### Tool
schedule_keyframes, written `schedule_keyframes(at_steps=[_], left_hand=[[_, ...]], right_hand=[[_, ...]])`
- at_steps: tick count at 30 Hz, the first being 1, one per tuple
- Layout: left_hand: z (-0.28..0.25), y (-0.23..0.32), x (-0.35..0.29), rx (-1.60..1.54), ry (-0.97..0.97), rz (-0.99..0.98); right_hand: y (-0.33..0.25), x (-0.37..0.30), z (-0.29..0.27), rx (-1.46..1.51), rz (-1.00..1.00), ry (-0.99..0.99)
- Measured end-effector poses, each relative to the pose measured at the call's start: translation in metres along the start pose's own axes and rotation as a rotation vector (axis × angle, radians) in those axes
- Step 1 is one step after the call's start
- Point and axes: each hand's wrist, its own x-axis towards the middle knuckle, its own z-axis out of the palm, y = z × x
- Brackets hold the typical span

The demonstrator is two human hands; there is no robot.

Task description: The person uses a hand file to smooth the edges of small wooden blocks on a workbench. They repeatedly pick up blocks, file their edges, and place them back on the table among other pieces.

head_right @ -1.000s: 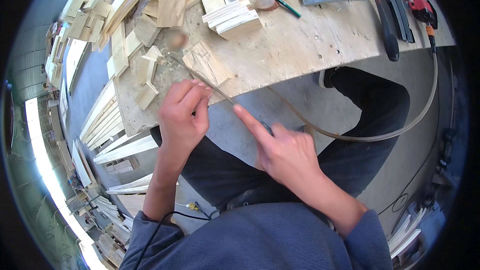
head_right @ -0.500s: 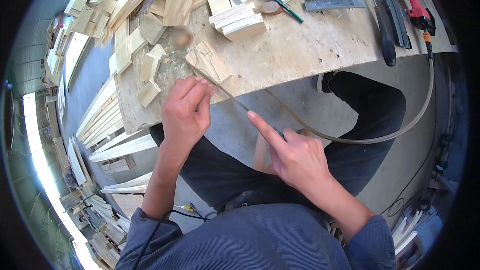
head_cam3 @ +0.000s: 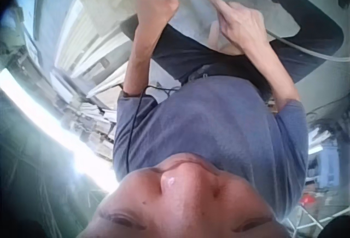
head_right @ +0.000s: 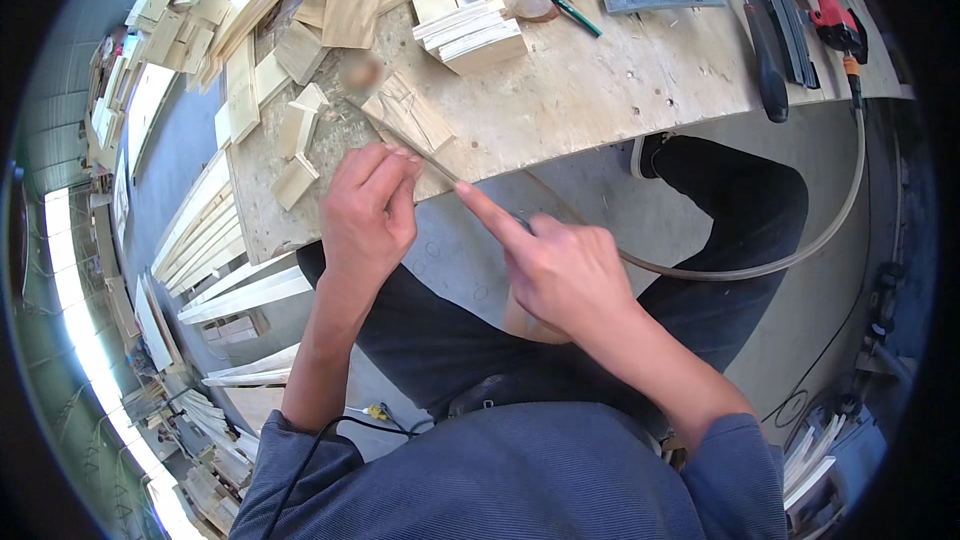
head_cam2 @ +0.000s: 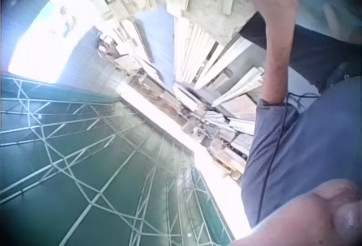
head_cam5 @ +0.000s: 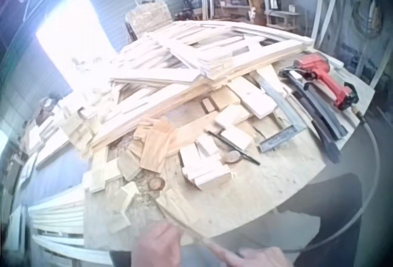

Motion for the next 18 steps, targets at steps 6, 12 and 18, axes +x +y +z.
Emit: schedule_keyframes(at_steps=[6, 12, 18], left_hand=[[-0.002, -0.001, -0.001, -0.022, -0.01, -0.023], [0.001, -0.002, -0.001, 0.005, 0.028, -0.023], [-0.003, -0.003, 0.0, -0.019, 0.012, -0.031]], right_hand=[[0.008, -0.021, -0.011, 0.017, 0.017, -0.057], [0.002, 0.008, 0.008, -0.013, -0.041, 0.027], [0.011, -0.026, -0.011, 0.049, 0.022, -0.045]])
